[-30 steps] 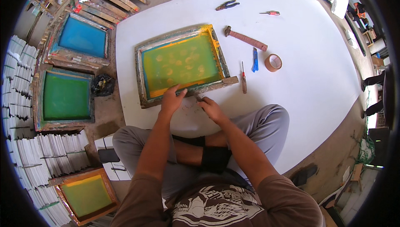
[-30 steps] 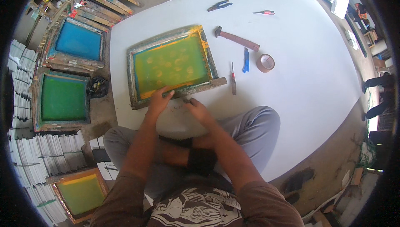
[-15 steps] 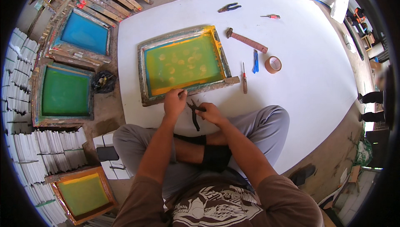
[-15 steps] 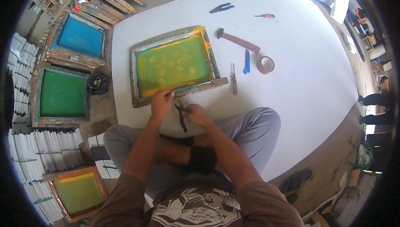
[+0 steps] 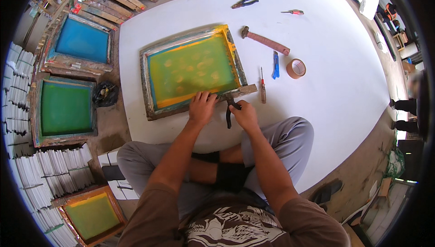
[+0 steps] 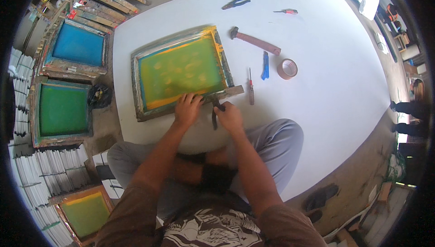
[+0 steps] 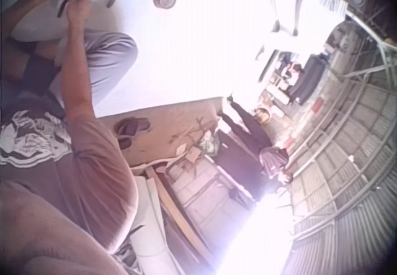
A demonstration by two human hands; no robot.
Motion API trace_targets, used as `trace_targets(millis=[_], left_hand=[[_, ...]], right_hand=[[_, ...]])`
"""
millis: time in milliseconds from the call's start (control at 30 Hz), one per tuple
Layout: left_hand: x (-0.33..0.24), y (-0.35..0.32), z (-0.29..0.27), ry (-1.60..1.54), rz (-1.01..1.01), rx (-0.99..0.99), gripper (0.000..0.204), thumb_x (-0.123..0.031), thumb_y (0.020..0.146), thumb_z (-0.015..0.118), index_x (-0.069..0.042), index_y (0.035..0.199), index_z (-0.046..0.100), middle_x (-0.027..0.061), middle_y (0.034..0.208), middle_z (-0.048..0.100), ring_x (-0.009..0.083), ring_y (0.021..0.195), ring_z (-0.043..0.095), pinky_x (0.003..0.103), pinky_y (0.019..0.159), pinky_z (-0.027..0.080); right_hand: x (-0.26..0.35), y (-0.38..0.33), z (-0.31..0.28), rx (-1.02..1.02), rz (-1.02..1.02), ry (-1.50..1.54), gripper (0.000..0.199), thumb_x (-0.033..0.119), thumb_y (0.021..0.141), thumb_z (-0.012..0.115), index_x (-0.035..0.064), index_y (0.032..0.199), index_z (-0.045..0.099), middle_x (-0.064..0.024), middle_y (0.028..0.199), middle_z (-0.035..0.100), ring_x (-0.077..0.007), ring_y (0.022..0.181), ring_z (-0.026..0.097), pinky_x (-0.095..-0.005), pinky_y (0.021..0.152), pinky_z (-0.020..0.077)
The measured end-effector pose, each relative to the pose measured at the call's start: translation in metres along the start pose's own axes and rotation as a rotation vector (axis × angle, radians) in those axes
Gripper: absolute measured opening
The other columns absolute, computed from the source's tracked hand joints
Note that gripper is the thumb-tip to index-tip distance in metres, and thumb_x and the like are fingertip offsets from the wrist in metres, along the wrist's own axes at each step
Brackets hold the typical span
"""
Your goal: The person sits on the floor and uses pliers to pull staples from the wooden frame of a screen printing frame. The person repeatedly grips the staples with the pliers and pulls them out, working along the edge of the frame.
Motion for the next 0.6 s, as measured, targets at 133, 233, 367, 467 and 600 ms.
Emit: trace_targets(millis=[133, 233, 367, 467, 600], left_hand=[[0.004, -0.001, 0.006, 0.089, 0.06, -0.012, 0.015, -0.025, 0.085, 0.075, -0.015, 0.095, 0.07, 0.001, 0.094, 0.057, 0.0233, 0.093, 0.056, 0.04, 0.076, 0.044], [-0.001, 0.0, 0.001, 0.141, 0.156, -0.048, 0.011, -0.023, 0.085, 0.074, -0.016, 0.091, 0.068, 0.0004, 0.091, 0.056, 0.0223, 0.089, 0.055, 0.039, 0.074, 0.042], [-0.009, 0.005, -0.005, 0.143, 0.258, -0.098, 0.01, -0.02, 0.085, 0.072, -0.015, 0.085, 0.064, 0.0011, 0.088, 0.053, 0.0219, 0.084, 0.054, 0.039, 0.072, 0.04], [-0.006, 0.005, 0.002, 0.185, 0.279, -0.073, 0.012, -0.019, 0.085, 0.071, -0.014, 0.082, 0.06, 0.0021, 0.086, 0.051, 0.0218, 0.082, 0.053, 0.038, 0.071, 0.038], [-0.007, 0.004, 0.002, 0.178, 0.289, -0.061, 0.013, -0.018, 0.086, 0.07, -0.013, 0.082, 0.058, 0.0033, 0.086, 0.051, 0.022, 0.081, 0.053, 0.037, 0.07, 0.038]], right_hand=[[-0.005, 0.004, 0.004, 0.005, -0.005, 0.037, 0.042, 0.036, 0.087, 0.073, -0.0023, 0.104, 0.071, -0.0264, 0.097, 0.071, -0.0442, 0.096, 0.068, -0.0493, 0.083, 0.0523], [-0.006, 0.007, 0.008, 0.014, -0.005, 0.065, 0.042, 0.036, 0.087, 0.073, -0.0024, 0.104, 0.07, -0.0265, 0.098, 0.071, -0.0443, 0.097, 0.068, -0.0494, 0.084, 0.052], [-0.005, 0.008, 0.011, 0.009, -0.038, 0.082, 0.042, 0.035, 0.087, 0.073, -0.0028, 0.105, 0.07, -0.0267, 0.099, 0.071, -0.0445, 0.097, 0.068, -0.0492, 0.085, 0.0521], [0.0, 0.005, 0.012, 0.029, -0.049, 0.109, 0.043, 0.035, 0.087, 0.073, -0.003, 0.107, 0.07, -0.0267, 0.1, 0.071, -0.0445, 0.097, 0.068, -0.0489, 0.085, 0.0524], [-0.002, 0.004, 0.015, 0.034, -0.025, 0.109, 0.043, 0.034, 0.087, 0.073, -0.0039, 0.107, 0.07, -0.027, 0.099, 0.071, -0.0445, 0.097, 0.068, -0.0486, 0.084, 0.0527]])
Point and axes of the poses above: each hand's wrist, its own y-axis towards the middle knuckle, its own z-axis out of the palm, x = y × z, the point moved 8 cm from there along y, towards the middle knuckle
